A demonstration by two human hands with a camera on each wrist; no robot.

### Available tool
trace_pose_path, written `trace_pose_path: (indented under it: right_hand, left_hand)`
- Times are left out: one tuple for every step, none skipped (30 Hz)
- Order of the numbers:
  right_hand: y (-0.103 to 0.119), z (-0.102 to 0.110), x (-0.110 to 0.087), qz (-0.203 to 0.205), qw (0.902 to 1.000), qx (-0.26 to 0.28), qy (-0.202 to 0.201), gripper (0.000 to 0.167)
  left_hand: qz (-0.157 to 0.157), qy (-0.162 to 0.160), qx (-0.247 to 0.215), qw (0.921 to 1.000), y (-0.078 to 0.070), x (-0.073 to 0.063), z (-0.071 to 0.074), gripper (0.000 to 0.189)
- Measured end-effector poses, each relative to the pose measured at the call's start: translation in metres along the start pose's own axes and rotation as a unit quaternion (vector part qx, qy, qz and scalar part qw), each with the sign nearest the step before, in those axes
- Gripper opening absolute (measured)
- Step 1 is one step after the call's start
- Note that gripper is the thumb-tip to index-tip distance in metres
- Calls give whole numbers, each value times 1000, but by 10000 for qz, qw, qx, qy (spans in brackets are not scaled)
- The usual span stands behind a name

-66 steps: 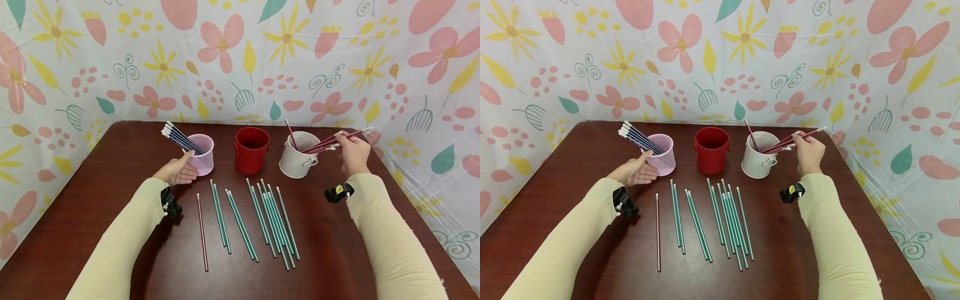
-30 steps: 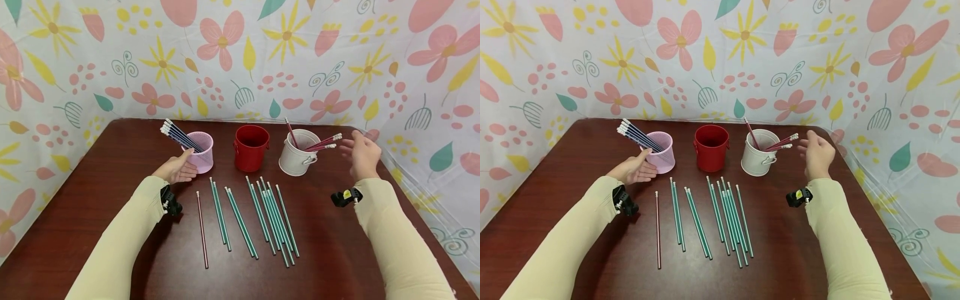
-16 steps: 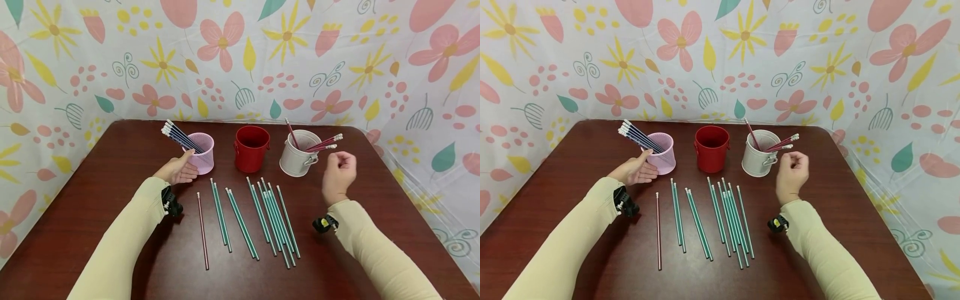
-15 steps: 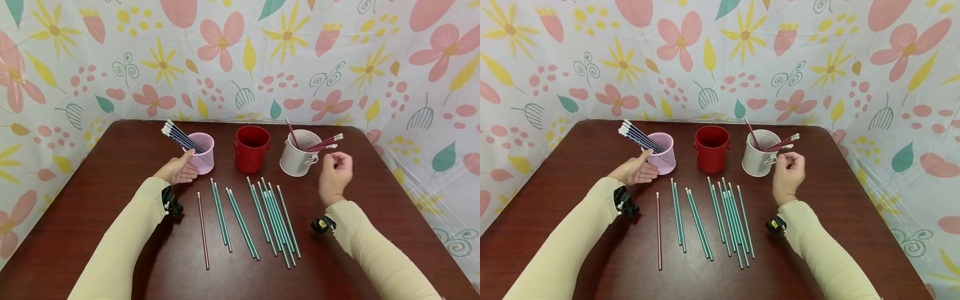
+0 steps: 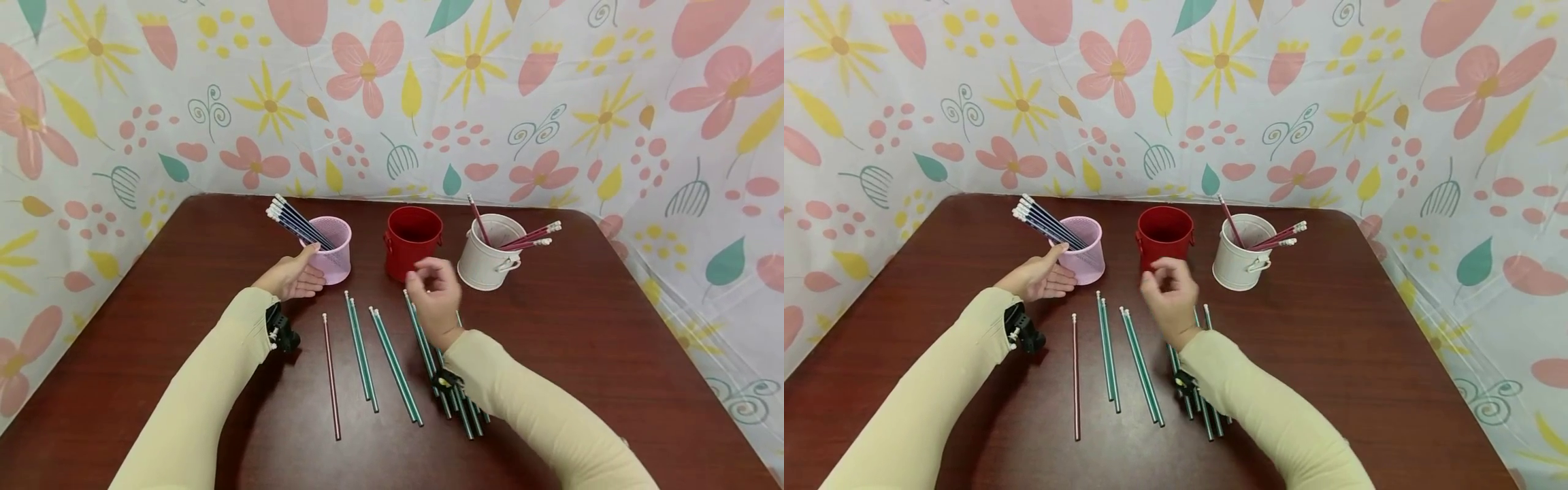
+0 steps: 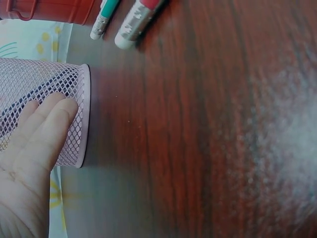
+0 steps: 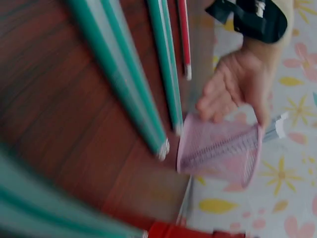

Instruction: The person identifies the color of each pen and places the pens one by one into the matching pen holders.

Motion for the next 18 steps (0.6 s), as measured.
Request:
trace_pose_path:
  right_hand:
    - [-8,-12,-1,-322,9989,-121,307,14]
    - [-16,-24,-3,-711,9947,-324,662,14]
    - [-26,-35,-5,-1153,9857,-619,1060,16]
    - [-37,-46,-8,-1611,9705,-985,1499,17]
    - [-47,-57,-13,-2060,9482,-1385,1983,18]
    - [-57,-67,-18,-2476,9202,-1777,2458,18]
    - [-64,-76,-24,-2773,8875,-2207,2944,18]
    - [-70,-84,-30,-2992,8520,-2593,3426,17]
    - [-75,-91,-36,-3116,8181,-2910,3860,16]
    - [-77,-98,-41,-3198,7872,-3167,4216,14]
    - [-79,-104,-45,-3220,7609,-3372,4513,13]
    - [-81,-109,-49,-3232,7396,-3552,4715,12]
    - [-81,-114,-52,-3230,7225,-3720,4851,13]
    - [-82,-117,-54,-3241,7085,-3874,4929,15]
    - [-82,-120,-56,-3223,6972,-4027,4979,17]
    - [-82,-122,-58,-3213,6864,-4193,4998,20]
    - [-83,-123,-61,-3201,6754,-4339,5031,22]
    - [-83,-124,-63,-3211,6644,-4472,5055,25]
  left_hand:
    - [4,-6,3,10000,0,0,1,78]
    - [12,-19,8,10000,0,0,1,78]
    - [11,-24,5,10000,1,0,2,78]
    - [12,-30,6,10000,1,0,2,78]
    - [2,-16,17,10000,2,0,1,79]
    - [3,-14,-2,10000,2,0,1,79]
    - [7,-10,-31,10000,3,0,1,79]
    - [7,-2,-46,10000,3,1,0,79]
    - [9,9,-53,10000,3,1,0,79]
    - [5,16,-49,10000,3,1,0,79]
    - [7,13,-52,10000,3,1,0,79]
    - [24,-13,-72,10000,3,1,0,78]
    - [25,-26,-79,10000,3,1,1,78]
    - [30,-48,-82,10000,3,0,1,78]
    - [19,-56,-82,9999,2,0,1,78]
    - [18,-73,-94,9999,1,0,1,78]
    - [14,-78,-103,9999,1,1,0,78]
    - [3,-70,-101,9999,0,1,0,77]
Point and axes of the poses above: each hand's wrist, its own x-axis towards the middle knuckle, its own z-axis out of the back of the hand, y = z × x, the point moved 9 cm from there along x, towards the middle knuckle, and after that the axes turned 12 degrees about x, right-handed, at the moved point
